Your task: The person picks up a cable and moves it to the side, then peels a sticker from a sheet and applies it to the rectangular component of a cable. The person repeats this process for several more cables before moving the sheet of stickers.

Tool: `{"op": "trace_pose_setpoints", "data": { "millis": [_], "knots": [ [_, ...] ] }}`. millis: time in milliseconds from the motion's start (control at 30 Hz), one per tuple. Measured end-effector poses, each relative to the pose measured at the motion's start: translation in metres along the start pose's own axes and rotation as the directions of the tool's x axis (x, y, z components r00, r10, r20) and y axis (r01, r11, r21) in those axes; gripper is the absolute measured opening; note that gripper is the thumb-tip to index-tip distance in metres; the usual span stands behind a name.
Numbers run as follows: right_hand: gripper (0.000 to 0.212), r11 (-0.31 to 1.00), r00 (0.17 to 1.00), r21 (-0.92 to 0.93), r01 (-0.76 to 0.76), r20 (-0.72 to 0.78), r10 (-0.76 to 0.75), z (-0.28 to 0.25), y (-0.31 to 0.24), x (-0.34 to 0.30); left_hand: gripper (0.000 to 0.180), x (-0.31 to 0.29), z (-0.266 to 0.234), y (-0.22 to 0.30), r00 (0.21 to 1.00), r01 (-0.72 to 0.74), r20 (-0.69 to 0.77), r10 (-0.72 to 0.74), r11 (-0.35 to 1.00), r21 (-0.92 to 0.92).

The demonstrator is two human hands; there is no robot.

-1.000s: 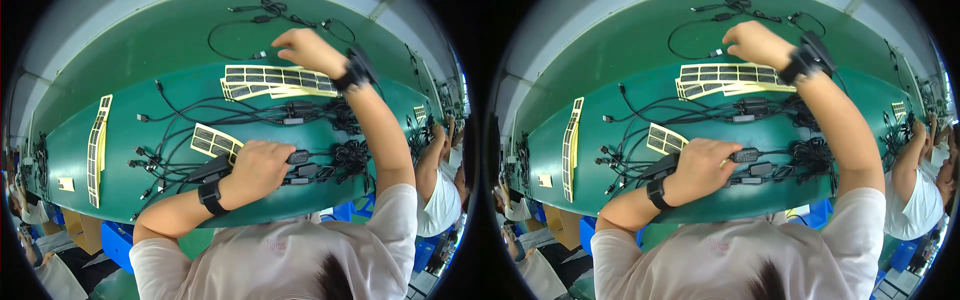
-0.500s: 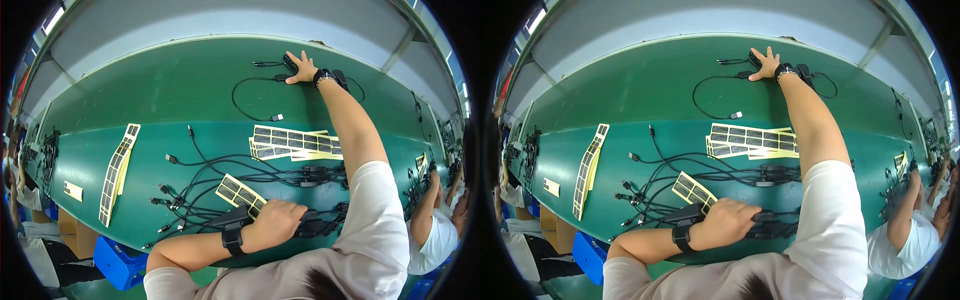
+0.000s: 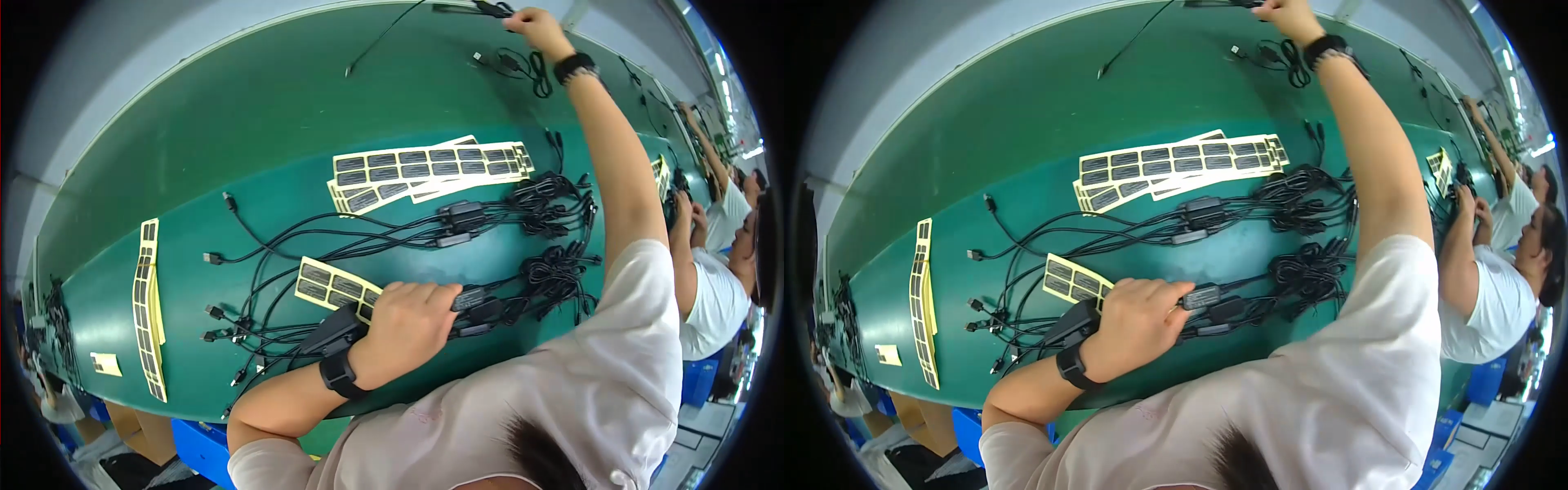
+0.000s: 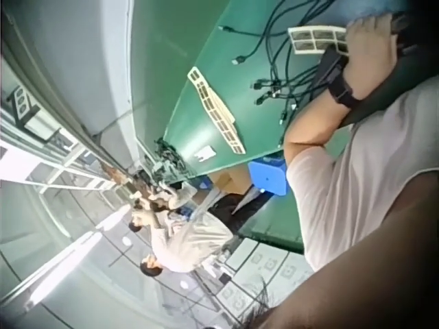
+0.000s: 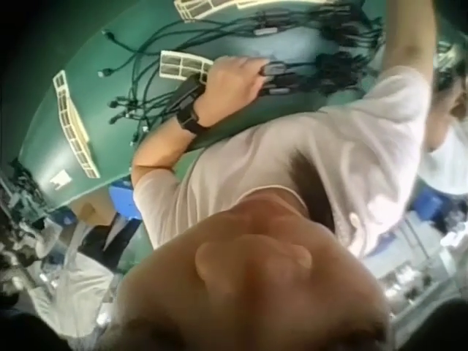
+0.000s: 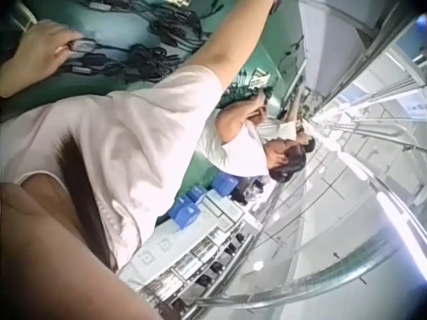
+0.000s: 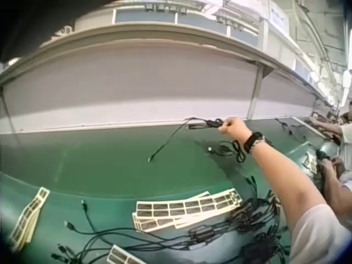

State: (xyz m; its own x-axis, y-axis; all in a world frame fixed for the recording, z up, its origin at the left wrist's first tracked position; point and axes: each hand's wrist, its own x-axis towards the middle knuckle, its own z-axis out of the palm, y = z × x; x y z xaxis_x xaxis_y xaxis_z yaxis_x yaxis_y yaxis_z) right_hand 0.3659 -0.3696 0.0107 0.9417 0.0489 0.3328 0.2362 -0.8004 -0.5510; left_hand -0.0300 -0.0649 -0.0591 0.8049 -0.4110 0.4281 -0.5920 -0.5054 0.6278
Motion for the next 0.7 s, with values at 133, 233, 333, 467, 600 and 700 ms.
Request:
{"op": "trace_pose_setpoints", "data": {
  "millis": [133, 233, 333, 467, 600, 700],
  "knots": [
    [0.024, 0.993, 0.991, -0.116, 0.005, -0.135, -0.021, -0.09, 0.007, -0.08, 0.032, -0.002, 0.001, 0.001, 0.999, 0.036, 0.023, -0.036, 0.999, 0.015],
    [0.024, 0.926, 0.966, -0.376, 0.001, -0.238, -0.098, -0.147, 0.038, -0.153, 0.032, 0.0, 0.001, 0.003, 0.999, 0.035, 0.03, -0.036, 0.999, 0.02],
    [0.019, 0.806, 0.893, -0.58, 0.121, -0.291, -0.344, -0.168, 0.073, -0.219, 0.033, 0.001, -0.001, 0.001, 0.998, 0.026, 0.062, -0.027, 0.999, 0.024],
    [0.014, 0.843, 0.957, -0.537, -0.003, -0.246, -0.154, -0.174, 0.113, -0.298, 0.032, 0.005, 0.002, 0.003, 0.999, 0.03, 0.04, -0.032, 0.997, 0.066],
    [0.013, 0.894, 0.984, -0.443, -0.065, -0.177, -0.016, -0.176, 0.087, -0.351, 0.03, 0.007, 0.001, 0.003, 0.998, 0.043, 0.036, -0.046, 0.996, 0.08],
    [0.013, 0.869, 0.992, -0.49, -0.075, -0.125, 0.015, -0.191, 0.095, -0.375, 0.028, 0.008, 0.003, 0.004, 0.998, 0.045, 0.044, -0.049, 0.996, 0.083]
  ]
}}
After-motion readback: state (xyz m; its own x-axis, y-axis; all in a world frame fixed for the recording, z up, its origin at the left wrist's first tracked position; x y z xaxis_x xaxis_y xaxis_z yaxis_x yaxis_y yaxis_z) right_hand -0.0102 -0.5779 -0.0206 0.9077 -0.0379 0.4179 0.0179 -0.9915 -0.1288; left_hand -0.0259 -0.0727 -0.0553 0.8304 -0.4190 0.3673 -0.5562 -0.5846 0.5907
